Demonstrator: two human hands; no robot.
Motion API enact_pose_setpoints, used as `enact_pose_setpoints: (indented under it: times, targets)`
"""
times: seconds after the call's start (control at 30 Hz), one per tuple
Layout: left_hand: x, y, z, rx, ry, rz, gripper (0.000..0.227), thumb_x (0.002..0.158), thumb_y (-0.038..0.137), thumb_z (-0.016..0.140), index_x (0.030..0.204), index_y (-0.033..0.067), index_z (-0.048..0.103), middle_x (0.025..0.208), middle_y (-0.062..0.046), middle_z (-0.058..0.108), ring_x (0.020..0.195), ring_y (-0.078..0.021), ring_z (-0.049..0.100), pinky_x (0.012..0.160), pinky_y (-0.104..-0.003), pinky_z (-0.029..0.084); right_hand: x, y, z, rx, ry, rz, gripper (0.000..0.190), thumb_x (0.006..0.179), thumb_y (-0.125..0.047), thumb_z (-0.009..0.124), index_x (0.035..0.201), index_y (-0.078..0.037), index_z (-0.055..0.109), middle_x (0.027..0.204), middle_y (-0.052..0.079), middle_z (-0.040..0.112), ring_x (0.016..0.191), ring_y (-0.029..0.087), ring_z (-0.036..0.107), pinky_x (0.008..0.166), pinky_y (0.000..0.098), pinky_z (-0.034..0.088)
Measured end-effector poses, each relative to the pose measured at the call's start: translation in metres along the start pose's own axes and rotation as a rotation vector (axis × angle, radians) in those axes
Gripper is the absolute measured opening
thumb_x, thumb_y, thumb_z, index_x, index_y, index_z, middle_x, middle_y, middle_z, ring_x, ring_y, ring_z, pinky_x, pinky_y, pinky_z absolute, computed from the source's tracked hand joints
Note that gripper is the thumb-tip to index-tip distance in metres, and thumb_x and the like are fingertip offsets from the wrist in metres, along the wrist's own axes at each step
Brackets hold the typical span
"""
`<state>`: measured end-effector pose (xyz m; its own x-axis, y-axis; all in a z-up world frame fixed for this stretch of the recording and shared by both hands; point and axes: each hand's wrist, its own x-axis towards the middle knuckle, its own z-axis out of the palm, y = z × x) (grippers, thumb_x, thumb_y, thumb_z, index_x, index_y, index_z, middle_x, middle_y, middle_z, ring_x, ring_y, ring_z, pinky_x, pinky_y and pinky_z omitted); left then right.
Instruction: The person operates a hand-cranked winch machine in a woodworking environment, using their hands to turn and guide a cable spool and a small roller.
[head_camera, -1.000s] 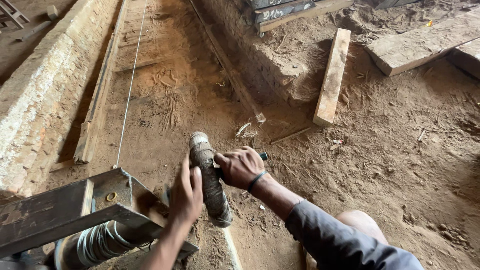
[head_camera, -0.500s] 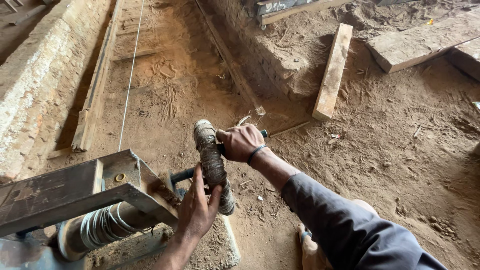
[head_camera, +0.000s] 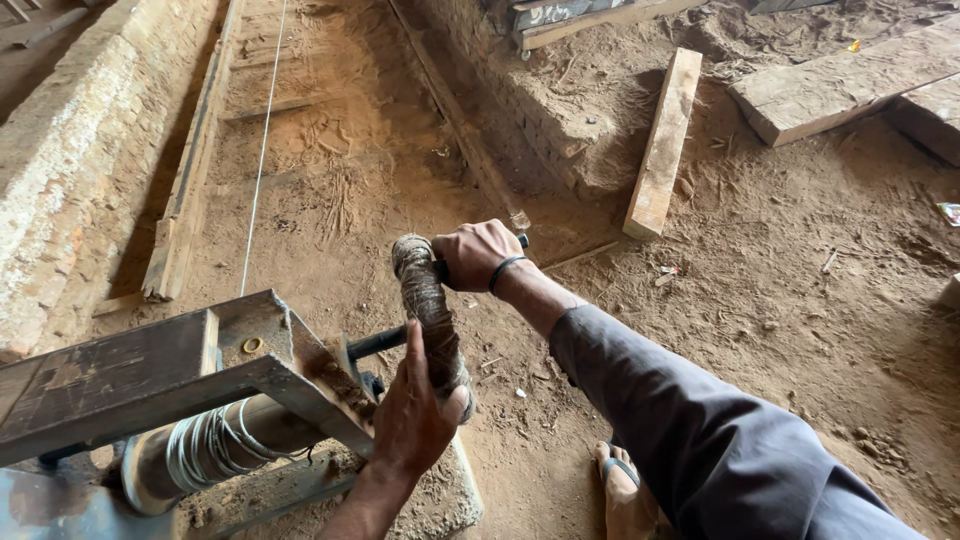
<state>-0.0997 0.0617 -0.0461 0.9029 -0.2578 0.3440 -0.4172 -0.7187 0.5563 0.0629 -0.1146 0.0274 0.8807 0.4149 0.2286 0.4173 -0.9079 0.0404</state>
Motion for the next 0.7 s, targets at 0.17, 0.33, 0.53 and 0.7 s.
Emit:
enact_pose_setpoints:
  times: [0.17,0.33,0.53,0.7]
  targets:
    - [-0.001,0.008,-0.006,-0.029,0.015,0.051,0.109,0.081,0.017,0.077,0.156,0.0056,0.000,0.131,-0.034,0.057,0.104,-0.0483,0.069,0.080,-0.052,0.064,0.014,0.002,-0.003,-0.008,-0.069,0.016,0.027,0.095,-0.044,0.057,0.092,-0.020,0.068,0.068,0.006,0.069,0.058,0.022,0.067,0.055,0.0397,0.054]
    - [-0.002,0.008,-0.004,-0.067,0.029,0.070,0.108,0.081,0.018,0.077,0.158,0.0110,0.002,0.121,-0.030,0.063,0.096,-0.0427,0.073,0.072,-0.050,0.065,0.026,0.005,-0.003,-0.010,-0.101,0.029,0.026,0.095,-0.041,0.057,0.093,-0.020,0.072,0.077,0.007,0.072,0.068,0.024,0.071,0.062,0.0418,0.056]
    - [-0.004,0.006,0.000,-0.021,-0.019,-0.005,0.097,0.087,0.027,0.070,0.159,0.0132,0.006,0.133,-0.030,0.054,0.102,-0.0433,0.070,0.072,-0.048,0.066,0.040,0.011,-0.001,0.035,-0.092,0.029,0.022,0.087,-0.038,0.063,0.095,-0.021,0.075,0.085,0.009,0.074,0.079,0.030,0.072,0.069,0.0446,0.057]
    - [0.001,0.002,-0.006,-0.049,0.016,0.029,0.083,0.096,0.036,0.062,0.159,0.0084,0.015,0.139,-0.032,0.051,0.111,-0.0478,0.066,0.077,-0.051,0.064,0.052,0.013,0.005,0.046,-0.131,0.059,0.022,0.090,-0.039,0.061,0.096,-0.023,0.074,0.086,0.008,0.075,0.080,0.029,0.072,0.069,0.0444,0.058]
